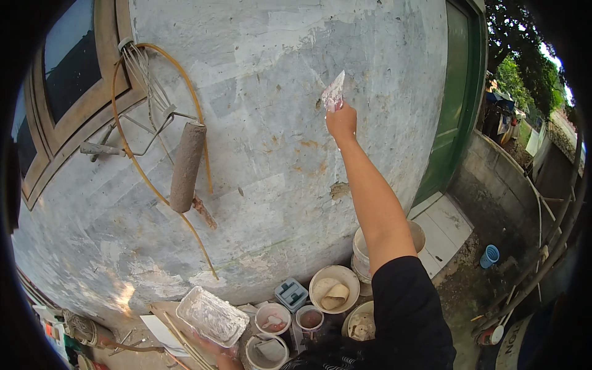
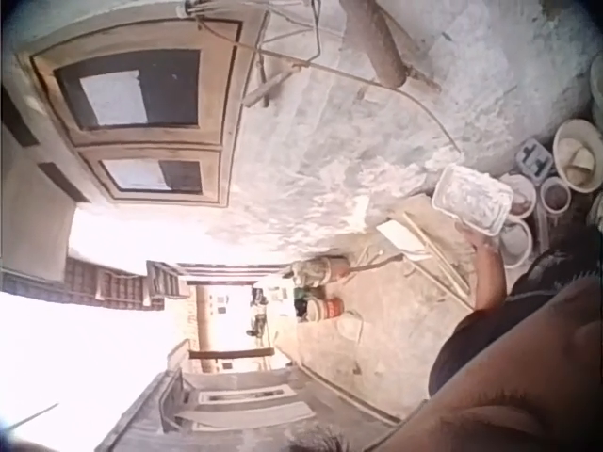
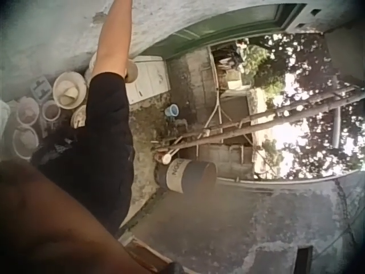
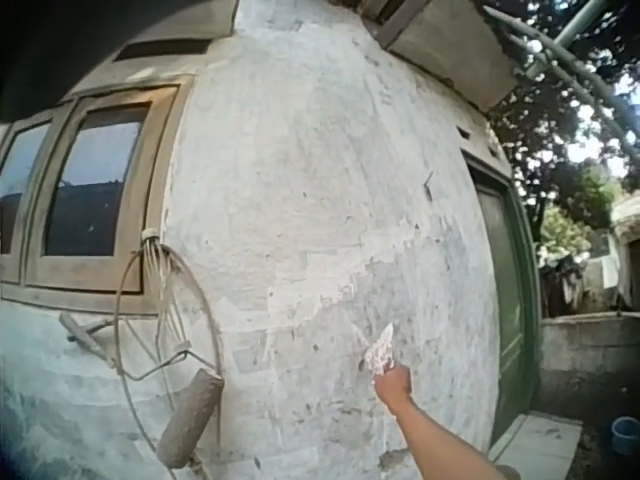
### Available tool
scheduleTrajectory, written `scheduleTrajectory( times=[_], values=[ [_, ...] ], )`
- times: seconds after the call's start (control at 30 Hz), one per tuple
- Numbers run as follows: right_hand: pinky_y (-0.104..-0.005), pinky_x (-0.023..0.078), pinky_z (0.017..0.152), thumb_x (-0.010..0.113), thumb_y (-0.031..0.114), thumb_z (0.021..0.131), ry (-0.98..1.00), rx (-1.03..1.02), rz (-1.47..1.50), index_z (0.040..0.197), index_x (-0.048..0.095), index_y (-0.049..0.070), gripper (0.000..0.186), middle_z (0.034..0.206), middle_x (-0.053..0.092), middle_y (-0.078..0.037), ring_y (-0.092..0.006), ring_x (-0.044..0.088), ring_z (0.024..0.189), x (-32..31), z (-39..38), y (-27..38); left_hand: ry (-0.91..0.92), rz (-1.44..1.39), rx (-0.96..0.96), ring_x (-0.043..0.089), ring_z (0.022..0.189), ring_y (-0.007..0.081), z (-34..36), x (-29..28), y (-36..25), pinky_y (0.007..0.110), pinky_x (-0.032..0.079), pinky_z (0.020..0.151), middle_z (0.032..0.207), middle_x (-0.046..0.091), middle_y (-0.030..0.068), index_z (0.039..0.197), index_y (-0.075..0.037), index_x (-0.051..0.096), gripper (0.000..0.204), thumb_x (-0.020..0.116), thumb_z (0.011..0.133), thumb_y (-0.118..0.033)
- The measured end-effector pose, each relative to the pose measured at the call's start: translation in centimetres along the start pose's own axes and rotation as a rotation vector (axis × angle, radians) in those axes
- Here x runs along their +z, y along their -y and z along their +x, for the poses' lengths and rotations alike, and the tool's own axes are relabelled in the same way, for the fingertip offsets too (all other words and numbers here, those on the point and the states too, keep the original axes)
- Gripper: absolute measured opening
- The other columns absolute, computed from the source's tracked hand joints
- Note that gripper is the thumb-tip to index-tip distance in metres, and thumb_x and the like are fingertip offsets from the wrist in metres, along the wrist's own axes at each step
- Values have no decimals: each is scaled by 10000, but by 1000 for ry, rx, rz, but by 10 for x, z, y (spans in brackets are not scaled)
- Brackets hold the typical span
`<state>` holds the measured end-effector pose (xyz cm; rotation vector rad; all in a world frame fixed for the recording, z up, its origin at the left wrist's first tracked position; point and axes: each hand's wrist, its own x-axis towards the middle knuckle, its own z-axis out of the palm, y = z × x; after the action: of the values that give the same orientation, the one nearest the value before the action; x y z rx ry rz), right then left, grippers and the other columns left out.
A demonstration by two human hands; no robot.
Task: Applying plaster or filler to holes in a concrete wall using a putty knife.
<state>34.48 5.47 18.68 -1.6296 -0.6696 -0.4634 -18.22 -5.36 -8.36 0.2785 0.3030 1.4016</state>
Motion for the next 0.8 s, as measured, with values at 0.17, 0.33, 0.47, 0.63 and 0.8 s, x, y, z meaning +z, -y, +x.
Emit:
scheduleTrajectory(
  times=[0.17, 0.33, 0.47, 0.63, 0.8],
  values=[
    [-415, 488, 726, 617, 160, 736, -12, -3, -25, 933, 618, -12, 261, 854, 634, -234, -391, 611, 830, 0, -2, 4, -56, 6, 45, 460, 1156, 378, 0, -14, -11, 545, 417, 939, 1328, 409, 147, 1379, -113, 290, 719, 337, 838, -585],
    [-414, 485, 730, 602, 140, 735, 19, -35, -71, 964, 617, 12, 264, 862, 636, -226, -388, 608, 843, -3, -2, 7, -133, -23, 10, 479, 1136, 378, -1, 9, -9, 535, 420, 933, 1310, 435, 143, 1371, -108, 305, 693, 294, 855, -570],
    [-410, 483, 724, 595, 131, 732, 22, -49, -42, 966, 619, 15, 262, 857, 636, -224, -386, 610, 834, -6, -1, 2, -42, -40, -5, 481, 1136, 372, 13, 1, 6, 532, 421, 926, 1317, 434, 133, 1370, -113, 313, 690, 293, 854, -571],
    [-386, 474, 683, 599, 117, 728, 46, -46, 70, 921, 612, -16, 235, 806, 628, -228, -382, 606, 764, 1, -3, -8, -7, -79, -16, 478, 1140, 374, 22, 7, 31, 530, 423, 923, 1320, 433, 132, 1373, -131, 315, 688, 309, 848, -576],
    [-328, 448, 583, 582, 71, 752, 50, -81, 308, 818, 594, -41, 130, 684, 621, -138, -224, 587, 610, -10, 4, -21, 21, -52, 24, 485, 1133, 365, 33, 26, 61, 533, 431, 908, 1316, 438, 124, 1367, -131, 329, 686, 337, 843, -574]
  ],
)
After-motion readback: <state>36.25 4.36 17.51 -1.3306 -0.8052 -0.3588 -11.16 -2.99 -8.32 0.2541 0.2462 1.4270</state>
